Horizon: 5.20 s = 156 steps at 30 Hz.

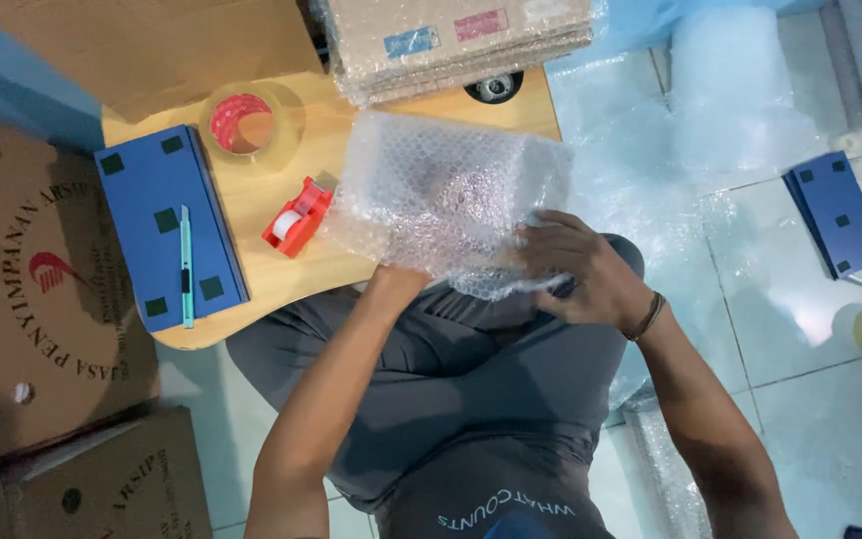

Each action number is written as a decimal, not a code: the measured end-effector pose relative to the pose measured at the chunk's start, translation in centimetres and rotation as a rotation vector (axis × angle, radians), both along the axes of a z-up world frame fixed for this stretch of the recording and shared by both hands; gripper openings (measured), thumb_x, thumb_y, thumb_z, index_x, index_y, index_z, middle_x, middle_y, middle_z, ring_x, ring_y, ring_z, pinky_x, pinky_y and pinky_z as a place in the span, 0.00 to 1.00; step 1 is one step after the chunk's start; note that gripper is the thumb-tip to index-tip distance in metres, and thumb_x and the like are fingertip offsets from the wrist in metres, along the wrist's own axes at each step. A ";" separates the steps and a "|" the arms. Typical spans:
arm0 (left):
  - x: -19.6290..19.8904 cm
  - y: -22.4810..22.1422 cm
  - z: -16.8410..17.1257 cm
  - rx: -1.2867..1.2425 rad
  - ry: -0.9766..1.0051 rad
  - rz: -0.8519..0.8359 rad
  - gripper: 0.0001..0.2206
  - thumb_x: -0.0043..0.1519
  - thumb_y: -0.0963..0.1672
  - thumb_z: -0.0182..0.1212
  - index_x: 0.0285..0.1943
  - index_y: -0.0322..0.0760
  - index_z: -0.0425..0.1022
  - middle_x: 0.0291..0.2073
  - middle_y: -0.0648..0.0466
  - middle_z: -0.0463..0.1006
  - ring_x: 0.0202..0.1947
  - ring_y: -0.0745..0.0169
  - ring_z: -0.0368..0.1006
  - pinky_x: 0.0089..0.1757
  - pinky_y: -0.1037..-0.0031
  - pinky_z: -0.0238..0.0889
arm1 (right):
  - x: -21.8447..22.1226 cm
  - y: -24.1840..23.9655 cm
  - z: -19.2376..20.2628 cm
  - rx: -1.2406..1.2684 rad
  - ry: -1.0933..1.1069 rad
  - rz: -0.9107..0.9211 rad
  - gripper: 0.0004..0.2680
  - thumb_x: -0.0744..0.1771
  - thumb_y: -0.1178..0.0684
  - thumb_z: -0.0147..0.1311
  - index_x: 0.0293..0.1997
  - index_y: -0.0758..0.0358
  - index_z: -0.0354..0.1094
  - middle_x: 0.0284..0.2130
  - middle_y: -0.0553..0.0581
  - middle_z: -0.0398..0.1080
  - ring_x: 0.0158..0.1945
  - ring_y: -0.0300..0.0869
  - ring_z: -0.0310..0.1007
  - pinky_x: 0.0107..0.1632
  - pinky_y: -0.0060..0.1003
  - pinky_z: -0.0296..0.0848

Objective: Wrapping a small box and blue boards in bubble wrap and securing them with tape from a dispenser.

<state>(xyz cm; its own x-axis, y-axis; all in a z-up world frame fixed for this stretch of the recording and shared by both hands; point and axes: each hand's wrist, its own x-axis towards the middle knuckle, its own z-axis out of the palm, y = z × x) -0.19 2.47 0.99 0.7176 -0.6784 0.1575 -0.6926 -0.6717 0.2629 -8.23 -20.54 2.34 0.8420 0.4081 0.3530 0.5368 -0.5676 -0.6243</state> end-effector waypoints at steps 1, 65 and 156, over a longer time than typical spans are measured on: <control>-0.3 0.1 0.1 0.001 0.003 0.004 0.26 0.63 0.52 0.60 0.68 0.35 0.72 0.61 0.38 0.69 0.71 0.40 0.55 0.70 0.54 0.40 | 0.0 0.0 0.2 0.001 0.003 0.004 0.10 0.64 0.45 0.63 0.29 0.61 0.76 0.41 0.61 0.81 0.55 0.58 0.78 0.67 0.63 0.67; -3.3 5.0 -3.5 0.014 -0.390 -0.146 0.37 0.56 0.41 0.76 0.75 0.46 0.63 0.66 0.31 0.66 0.69 0.30 0.60 0.59 0.37 0.54 | -5.2 1.7 -6.8 -0.696 -0.244 -0.268 0.28 0.70 0.56 0.52 0.81 0.52 0.44 0.75 0.69 0.48 0.76 0.66 0.47 0.75 0.65 0.45; -1.9 0.7 -1.6 -0.155 -0.277 0.265 0.18 0.64 0.49 0.61 0.53 0.27 0.79 0.44 0.40 0.77 0.45 0.48 0.71 0.43 0.62 0.61 | 5.0 4.6 -0.6 -0.726 -0.030 -0.319 0.27 0.65 0.42 0.62 0.71 0.59 0.63 0.67 0.63 0.66 0.68 0.61 0.64 0.63 0.60 0.65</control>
